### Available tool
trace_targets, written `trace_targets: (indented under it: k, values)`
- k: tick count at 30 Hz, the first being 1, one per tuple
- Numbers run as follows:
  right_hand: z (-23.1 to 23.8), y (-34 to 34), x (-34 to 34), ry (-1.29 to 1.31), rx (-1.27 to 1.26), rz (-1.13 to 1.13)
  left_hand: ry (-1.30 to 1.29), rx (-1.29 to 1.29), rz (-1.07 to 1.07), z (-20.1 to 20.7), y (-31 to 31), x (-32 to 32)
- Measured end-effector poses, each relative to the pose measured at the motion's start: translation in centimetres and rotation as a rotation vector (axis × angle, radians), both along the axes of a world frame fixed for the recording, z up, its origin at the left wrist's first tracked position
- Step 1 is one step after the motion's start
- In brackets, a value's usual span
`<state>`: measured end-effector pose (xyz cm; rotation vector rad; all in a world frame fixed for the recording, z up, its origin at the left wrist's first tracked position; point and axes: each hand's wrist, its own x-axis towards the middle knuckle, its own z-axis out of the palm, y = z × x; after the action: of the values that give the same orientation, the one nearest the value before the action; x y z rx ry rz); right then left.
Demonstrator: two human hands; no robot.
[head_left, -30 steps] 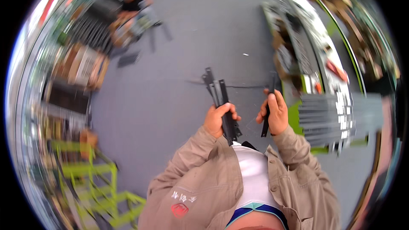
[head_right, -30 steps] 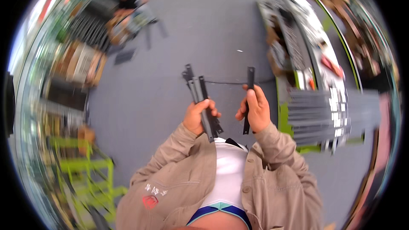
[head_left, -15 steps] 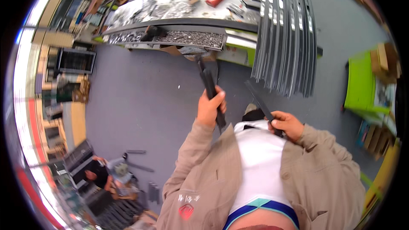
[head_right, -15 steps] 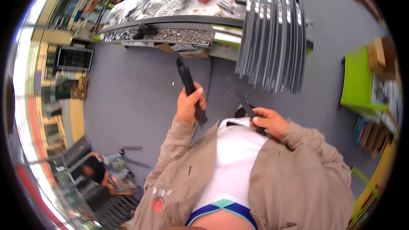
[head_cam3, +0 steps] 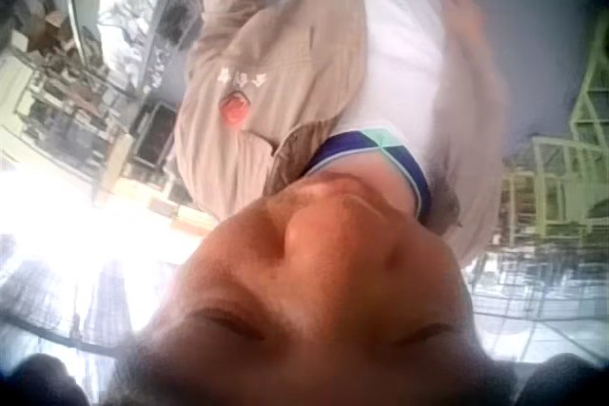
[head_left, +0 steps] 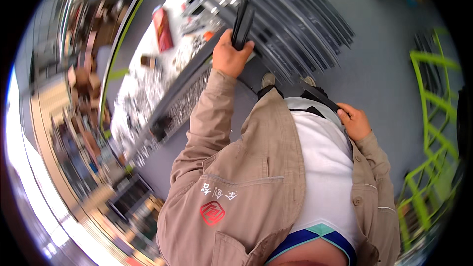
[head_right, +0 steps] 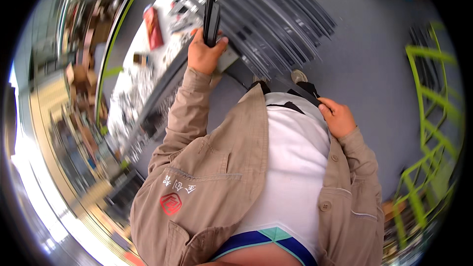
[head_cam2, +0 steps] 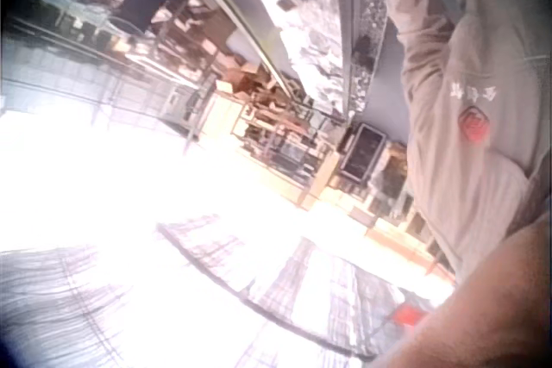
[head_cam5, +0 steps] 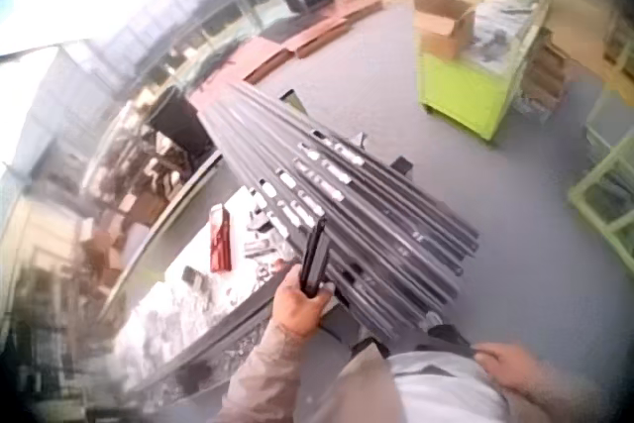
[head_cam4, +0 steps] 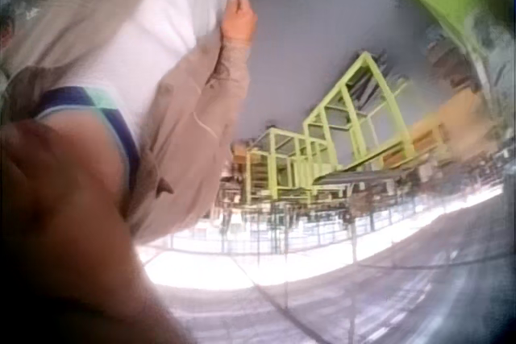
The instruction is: The person assembles metal rails by inserting rubber strips into the grooves, gathering metal brackets from a box, and sliding the brackets onto the ends of the rails.
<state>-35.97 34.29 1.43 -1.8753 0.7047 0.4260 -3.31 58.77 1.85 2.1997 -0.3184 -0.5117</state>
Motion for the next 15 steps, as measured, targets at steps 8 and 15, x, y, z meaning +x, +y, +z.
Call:
trace_targets:
  k: [8,15]
  values:
    - [-2.5,13.6,-1.8,-0.006,0.001,-0.528,-0.254,-0.041,-0.583,-1.5,-0.6,2.7]
    - [-1.9,16.6,-1.8,-0.054,-0.121,-0.627,-0.184,0.059,-0.585,-0.8,-1.7,3.0]
